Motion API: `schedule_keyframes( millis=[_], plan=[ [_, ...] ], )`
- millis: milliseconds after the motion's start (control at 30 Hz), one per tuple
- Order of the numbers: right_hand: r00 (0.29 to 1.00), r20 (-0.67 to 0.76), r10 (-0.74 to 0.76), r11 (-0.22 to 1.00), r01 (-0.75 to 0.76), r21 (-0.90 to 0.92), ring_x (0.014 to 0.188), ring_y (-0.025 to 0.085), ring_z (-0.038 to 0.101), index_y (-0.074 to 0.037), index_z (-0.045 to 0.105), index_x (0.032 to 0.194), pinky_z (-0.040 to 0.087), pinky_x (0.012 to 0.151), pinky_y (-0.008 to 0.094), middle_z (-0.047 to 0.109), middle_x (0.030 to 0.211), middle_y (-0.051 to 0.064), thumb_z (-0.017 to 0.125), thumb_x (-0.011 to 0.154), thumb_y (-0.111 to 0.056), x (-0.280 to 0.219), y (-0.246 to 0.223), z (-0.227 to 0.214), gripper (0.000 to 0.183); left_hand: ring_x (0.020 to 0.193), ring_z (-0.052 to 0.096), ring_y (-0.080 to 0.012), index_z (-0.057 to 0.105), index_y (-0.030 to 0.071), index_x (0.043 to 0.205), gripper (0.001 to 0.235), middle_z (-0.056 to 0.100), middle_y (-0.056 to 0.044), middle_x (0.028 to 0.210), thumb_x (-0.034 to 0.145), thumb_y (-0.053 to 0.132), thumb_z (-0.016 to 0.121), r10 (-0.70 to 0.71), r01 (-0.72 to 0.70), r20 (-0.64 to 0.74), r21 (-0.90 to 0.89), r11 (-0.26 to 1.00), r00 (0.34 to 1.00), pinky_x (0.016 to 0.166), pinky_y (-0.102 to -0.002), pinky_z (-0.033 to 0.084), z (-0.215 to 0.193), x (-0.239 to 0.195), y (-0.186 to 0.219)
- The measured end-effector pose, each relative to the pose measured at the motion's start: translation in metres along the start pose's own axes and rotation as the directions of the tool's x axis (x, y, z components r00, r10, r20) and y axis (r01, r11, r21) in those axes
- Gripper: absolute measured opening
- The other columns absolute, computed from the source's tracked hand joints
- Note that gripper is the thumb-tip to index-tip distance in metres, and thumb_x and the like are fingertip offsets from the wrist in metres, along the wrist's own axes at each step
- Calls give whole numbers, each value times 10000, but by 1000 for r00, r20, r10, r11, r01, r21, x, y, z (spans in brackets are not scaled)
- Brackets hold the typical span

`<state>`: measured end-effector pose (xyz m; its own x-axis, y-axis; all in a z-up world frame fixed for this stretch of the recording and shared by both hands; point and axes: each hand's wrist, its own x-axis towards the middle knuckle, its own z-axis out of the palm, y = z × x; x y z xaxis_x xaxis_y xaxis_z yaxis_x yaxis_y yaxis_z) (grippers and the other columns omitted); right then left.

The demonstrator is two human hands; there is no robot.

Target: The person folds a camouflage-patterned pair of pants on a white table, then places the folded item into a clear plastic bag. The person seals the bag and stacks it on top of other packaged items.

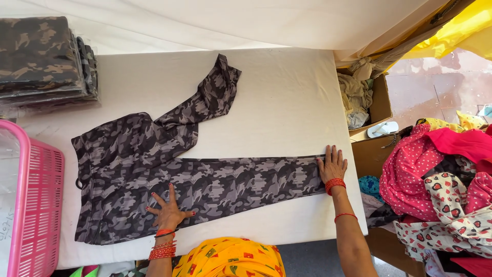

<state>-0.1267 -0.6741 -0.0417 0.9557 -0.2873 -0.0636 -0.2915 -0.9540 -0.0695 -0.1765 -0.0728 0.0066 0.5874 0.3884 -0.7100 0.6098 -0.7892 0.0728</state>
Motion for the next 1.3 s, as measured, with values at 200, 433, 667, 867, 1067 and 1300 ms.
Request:
schedule_keyframes(
  millis=[200,433,667,867,1067,1300],
  plan=[
    [984,145,103,974,-129,187,1186,305,603,-230,620,1397,428,1043,464,692,1217,70,795,820,-529,26,15,-35,673,1497,-106,-601,3,576,1572,1491,-228,-161,1703,500,468,1033,-21,21,6,5,1000,1000,1051,-822,331,-3,-3,6],
    [929,367,42,980,-110,168,889,258,672,-151,760,954,482,812,470,731,865,62,955,644,-464,50,45,-21,482,1513,-97,-576,2,580,1569,1496,-214,-130,1713,492,453,1032,-24,24,-20,-18,1000,1000,1063,-820,321,-4,-5,6],
    [963,172,209,762,-271,588,695,208,647,-40,702,1016,514,671,349,714,851,91,875,802,-183,21,26,-29,310,1519,-92,-564,17,584,1566,1498,-188,-124,1717,480,435,1038,-12,11,-29,-36,999,1000,1075,-831,288,-1,-5,4],
    [973,-228,-39,978,84,193,1454,331,401,-39,391,1488,306,1221,494,447,1555,168,654,958,-233,-47,-105,-18,622,1504,-107,-587,3,580,1566,1510,-199,-156,1713,484,411,1042,-6,5,-26,-41,999,1000,1060,-843,290,1,-1,5],
    [887,114,-448,894,441,81,1560,287,33,-9,52,1601,17,1251,437,60,1682,173,230,1013,-643,-107,-148,24,883,1501,-107,-598,-19,583,1561,1540,-228,-158,1703,465,415,1049,-7,6,-27,-44,999,1000,1049,-842,307,-4,-4,4],
    [986,-38,162,984,-159,79,1587,243,18,-45,106,1639,8,1261,502,73,1713,124,208,1037,-565,-53,4,8,802,1497,-101,-608,2,572,1577,1537,-236,-173,1694,465,409,1051,1,-2,-20,-42,999,1000,1051,-842,301,-5,-5,6]
  ],
)
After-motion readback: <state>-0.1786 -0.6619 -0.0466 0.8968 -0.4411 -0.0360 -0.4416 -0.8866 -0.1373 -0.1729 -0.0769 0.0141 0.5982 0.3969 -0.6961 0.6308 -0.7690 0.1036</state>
